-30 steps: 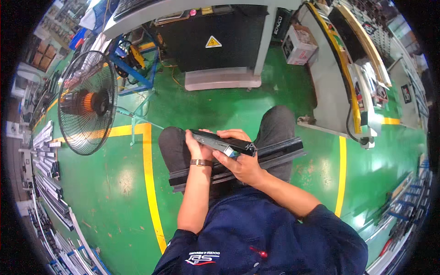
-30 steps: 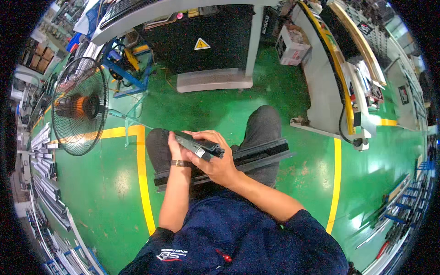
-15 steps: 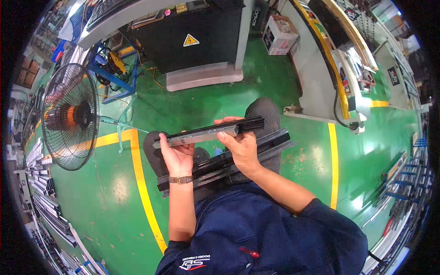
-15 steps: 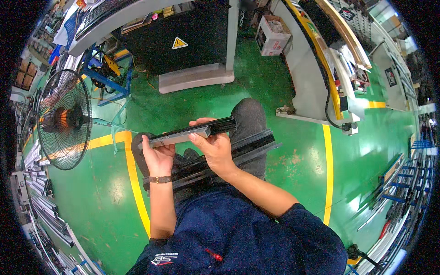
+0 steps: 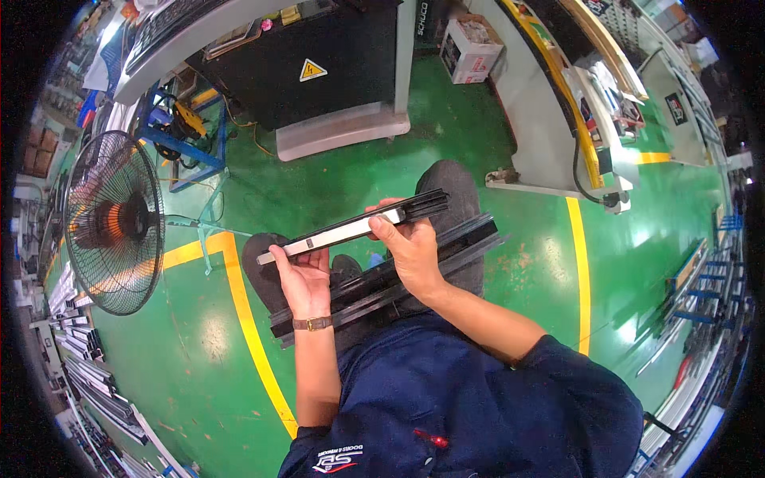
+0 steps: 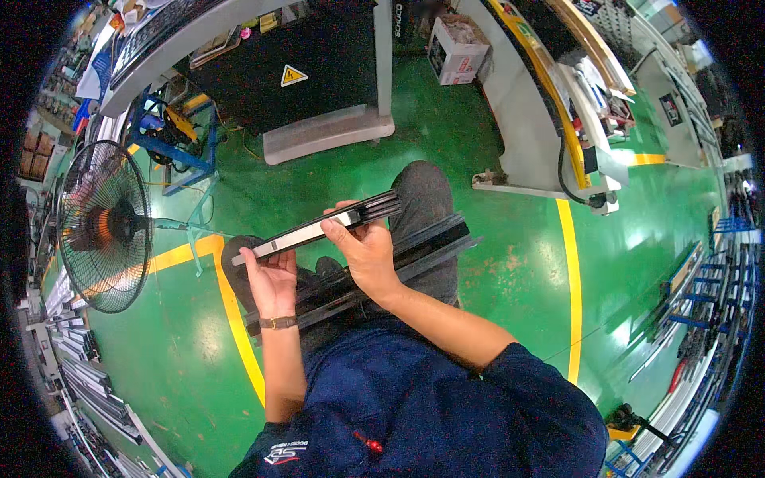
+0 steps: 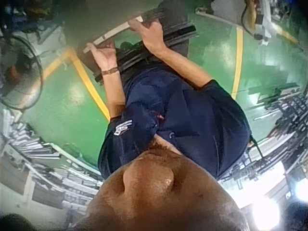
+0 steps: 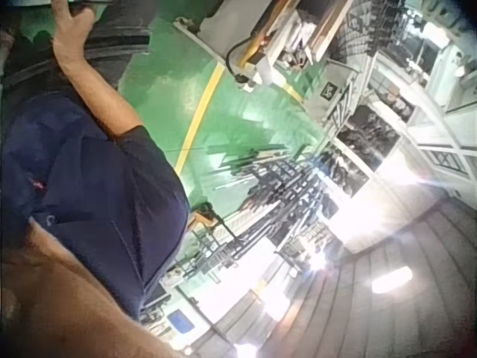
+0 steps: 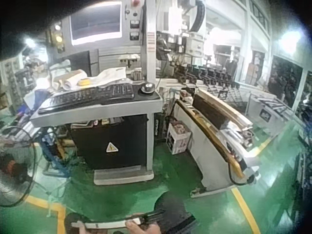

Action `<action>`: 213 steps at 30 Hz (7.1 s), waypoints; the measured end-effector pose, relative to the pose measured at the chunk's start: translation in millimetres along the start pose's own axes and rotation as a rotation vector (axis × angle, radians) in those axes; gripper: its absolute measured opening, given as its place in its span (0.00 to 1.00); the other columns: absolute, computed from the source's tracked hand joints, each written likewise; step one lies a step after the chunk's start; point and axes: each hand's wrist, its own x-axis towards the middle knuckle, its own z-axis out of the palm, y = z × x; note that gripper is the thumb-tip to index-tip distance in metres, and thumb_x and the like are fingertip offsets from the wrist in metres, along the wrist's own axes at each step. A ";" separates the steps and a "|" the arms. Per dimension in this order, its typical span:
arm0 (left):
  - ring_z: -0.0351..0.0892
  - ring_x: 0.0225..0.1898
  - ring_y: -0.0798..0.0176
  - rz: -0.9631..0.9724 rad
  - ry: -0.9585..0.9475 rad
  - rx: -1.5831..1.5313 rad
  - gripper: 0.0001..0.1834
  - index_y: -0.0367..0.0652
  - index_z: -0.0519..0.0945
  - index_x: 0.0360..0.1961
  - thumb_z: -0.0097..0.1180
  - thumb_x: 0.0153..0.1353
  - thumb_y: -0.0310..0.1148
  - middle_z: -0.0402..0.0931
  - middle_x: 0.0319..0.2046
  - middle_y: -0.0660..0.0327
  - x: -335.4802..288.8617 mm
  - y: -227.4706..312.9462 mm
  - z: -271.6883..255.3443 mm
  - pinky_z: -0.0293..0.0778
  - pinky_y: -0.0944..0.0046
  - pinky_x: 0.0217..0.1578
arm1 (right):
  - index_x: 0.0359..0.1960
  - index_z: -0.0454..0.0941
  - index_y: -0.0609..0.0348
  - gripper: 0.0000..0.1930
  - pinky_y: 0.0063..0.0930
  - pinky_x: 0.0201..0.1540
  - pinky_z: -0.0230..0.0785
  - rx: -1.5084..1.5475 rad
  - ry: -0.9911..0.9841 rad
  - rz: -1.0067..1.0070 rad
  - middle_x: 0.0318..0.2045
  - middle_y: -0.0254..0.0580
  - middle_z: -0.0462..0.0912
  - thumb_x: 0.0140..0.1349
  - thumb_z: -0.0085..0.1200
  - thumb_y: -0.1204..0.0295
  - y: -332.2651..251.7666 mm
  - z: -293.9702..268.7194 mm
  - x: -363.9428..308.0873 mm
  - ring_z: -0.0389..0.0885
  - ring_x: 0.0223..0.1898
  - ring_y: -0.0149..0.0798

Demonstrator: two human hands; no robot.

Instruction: Measuring and inspecting aluminum window profiles on a fabrication floor.

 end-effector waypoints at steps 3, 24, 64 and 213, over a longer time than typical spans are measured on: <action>0.82 0.53 0.55 0.028 0.031 0.018 0.32 0.43 0.80 0.56 0.67 0.73 0.62 0.82 0.52 0.57 -6.8 -1.7 9.6 0.83 0.50 0.59 | 0.61 0.77 0.63 0.21 0.33 0.56 0.84 0.005 0.001 0.002 0.52 0.45 0.89 0.74 0.71 0.71 2.1 -4.5 3.2 0.87 0.52 0.35; 0.86 0.53 0.54 0.076 -0.048 0.159 0.27 0.49 0.80 0.58 0.65 0.76 0.60 0.85 0.53 0.57 -52.3 -3.3 17.1 0.84 0.51 0.57 | 0.57 0.78 0.60 0.16 0.42 0.55 0.88 0.009 0.051 0.099 0.50 0.47 0.91 0.78 0.64 0.63 4.6 -37.7 6.1 0.91 0.49 0.41; 0.79 0.51 0.45 0.042 -0.134 -0.455 0.20 0.41 0.76 0.41 0.54 0.76 0.50 0.79 0.39 0.52 -46.9 28.4 6.4 0.70 0.37 0.74 | 0.58 0.78 0.57 0.18 0.50 0.59 0.85 0.198 0.117 0.345 0.56 0.52 0.88 0.83 0.53 0.55 15.5 -51.0 -4.1 0.87 0.54 0.44; 0.72 0.38 0.55 0.205 -0.286 -0.429 0.19 0.43 0.70 0.34 0.60 0.74 0.45 0.67 0.31 0.61 -43.5 56.2 20.7 0.71 0.42 0.69 | 0.59 0.83 0.69 0.51 0.60 0.57 0.85 0.467 -0.151 0.501 0.52 0.58 0.89 0.76 0.35 0.24 -22.7 -41.4 -4.2 0.87 0.57 0.58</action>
